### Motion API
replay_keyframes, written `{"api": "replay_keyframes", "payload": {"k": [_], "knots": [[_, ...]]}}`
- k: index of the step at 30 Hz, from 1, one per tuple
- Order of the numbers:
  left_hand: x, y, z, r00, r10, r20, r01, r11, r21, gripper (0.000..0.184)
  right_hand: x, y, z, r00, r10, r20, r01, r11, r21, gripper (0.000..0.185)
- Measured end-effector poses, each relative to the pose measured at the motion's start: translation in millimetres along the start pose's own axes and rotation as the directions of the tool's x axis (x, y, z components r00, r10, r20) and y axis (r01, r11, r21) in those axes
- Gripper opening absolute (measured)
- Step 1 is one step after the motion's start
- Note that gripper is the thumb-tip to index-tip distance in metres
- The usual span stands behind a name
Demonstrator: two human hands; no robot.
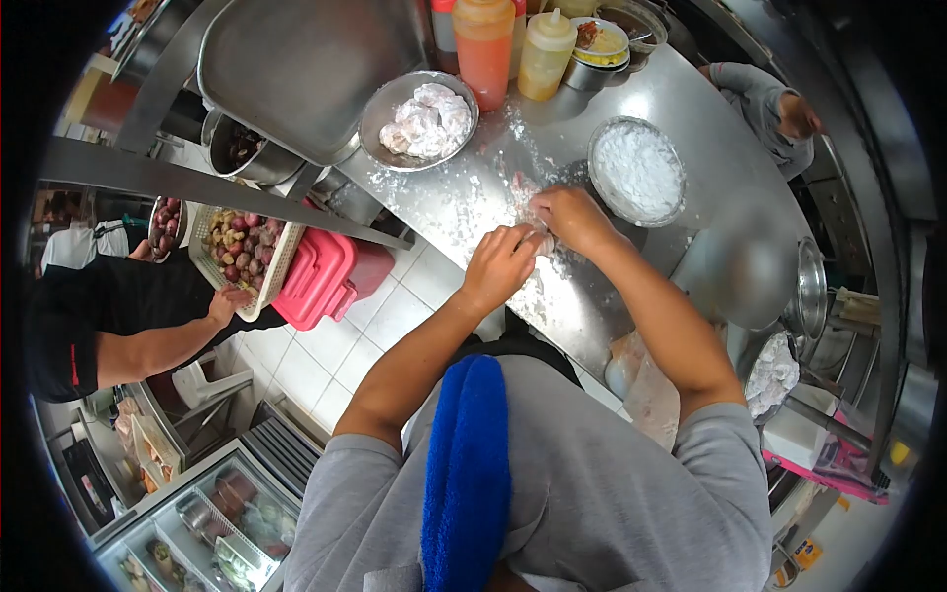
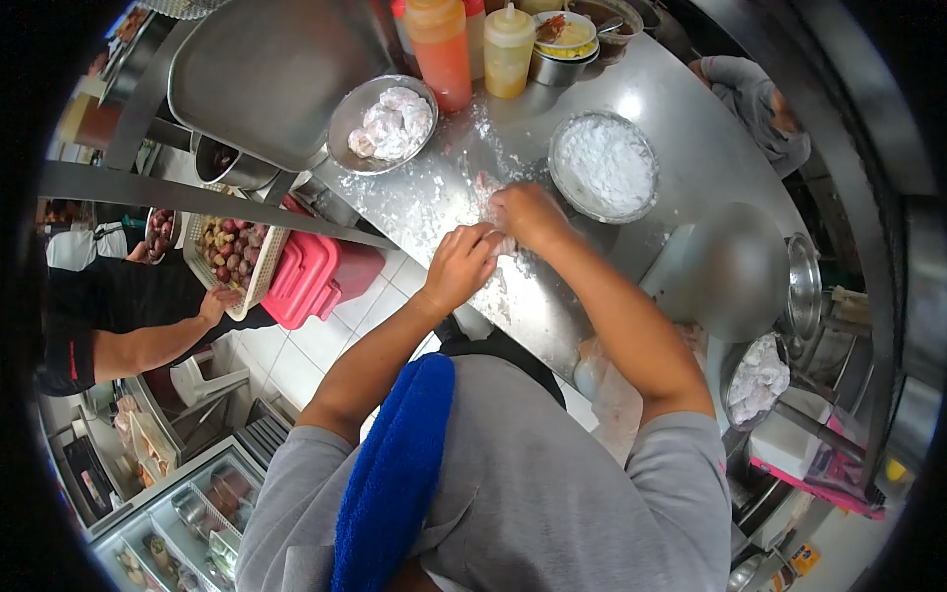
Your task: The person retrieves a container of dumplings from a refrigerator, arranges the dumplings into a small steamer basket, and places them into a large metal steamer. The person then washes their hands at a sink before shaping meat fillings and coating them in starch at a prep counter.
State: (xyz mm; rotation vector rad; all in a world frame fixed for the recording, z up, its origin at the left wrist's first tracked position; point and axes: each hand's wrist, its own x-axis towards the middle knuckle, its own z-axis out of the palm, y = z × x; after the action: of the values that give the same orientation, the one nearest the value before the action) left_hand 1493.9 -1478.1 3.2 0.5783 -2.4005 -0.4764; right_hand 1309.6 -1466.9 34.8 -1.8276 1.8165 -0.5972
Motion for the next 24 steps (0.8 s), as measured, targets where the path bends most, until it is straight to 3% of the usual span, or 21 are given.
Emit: {"api": "replay_keyframes", "payload": {"k": [1, 5, 8, 11, 20, 22, 23, 24], "knots": [[1, -1, 0, 1.0, 0.008, -0.001, -0.008, 1.0, 0.0, 0.043, 1, -3, -5, 0.996, 0.0, -0.085, 0.002, 1.0, 0.022, 0.009], [4, -1, -3, 1.0, 0.009, -0.007, -0.009, 0.999, -0.045, 0.041, -14, -11, -27, 0.985, -0.017, -0.174, 0.027, 0.998, 0.057, 0.012], [11, -2, -4, 1.0, -0.006, 0.007, 0.007, 0.992, -0.123, 0.04, -41, -15, -28, 0.99, -0.052, -0.135, 0.067, 0.993, 0.102, 0.023], [18, -4, -8, 0.995, -0.055, 0.083, 0.072, 0.971, -0.226, 0.038, -61, -9, -14, 0.975, -0.192, -0.108, 0.196, 0.98, 0.028, 0.048], [31, -15, -11, 0.956, -0.151, 0.25, 0.239, 0.895, -0.375, 0.039, -61, 9, 30, 0.934, -0.228, -0.275, 0.18, 0.965, -0.189, 0.043], [34, -4, -25, 0.916, -0.295, 0.271, 0.384, 0.838, -0.388, 0.041, -59, 8, 30, 0.927, -0.236, -0.292, 0.184, 0.963, -0.197, 0.043], [30, -5, -26, 0.916, -0.297, 0.27, 0.386, 0.837, -0.388, 0.041, -60, 7, 30, 0.927, -0.234, -0.294, 0.184, 0.965, -0.189, 0.042], [25, -9, -28, 0.965, -0.243, 0.099, 0.262, 0.908, -0.327, 0.041, -59, 7, 29, 0.926, -0.232, -0.297, 0.184, 0.966, -0.181, 0.041]]}}
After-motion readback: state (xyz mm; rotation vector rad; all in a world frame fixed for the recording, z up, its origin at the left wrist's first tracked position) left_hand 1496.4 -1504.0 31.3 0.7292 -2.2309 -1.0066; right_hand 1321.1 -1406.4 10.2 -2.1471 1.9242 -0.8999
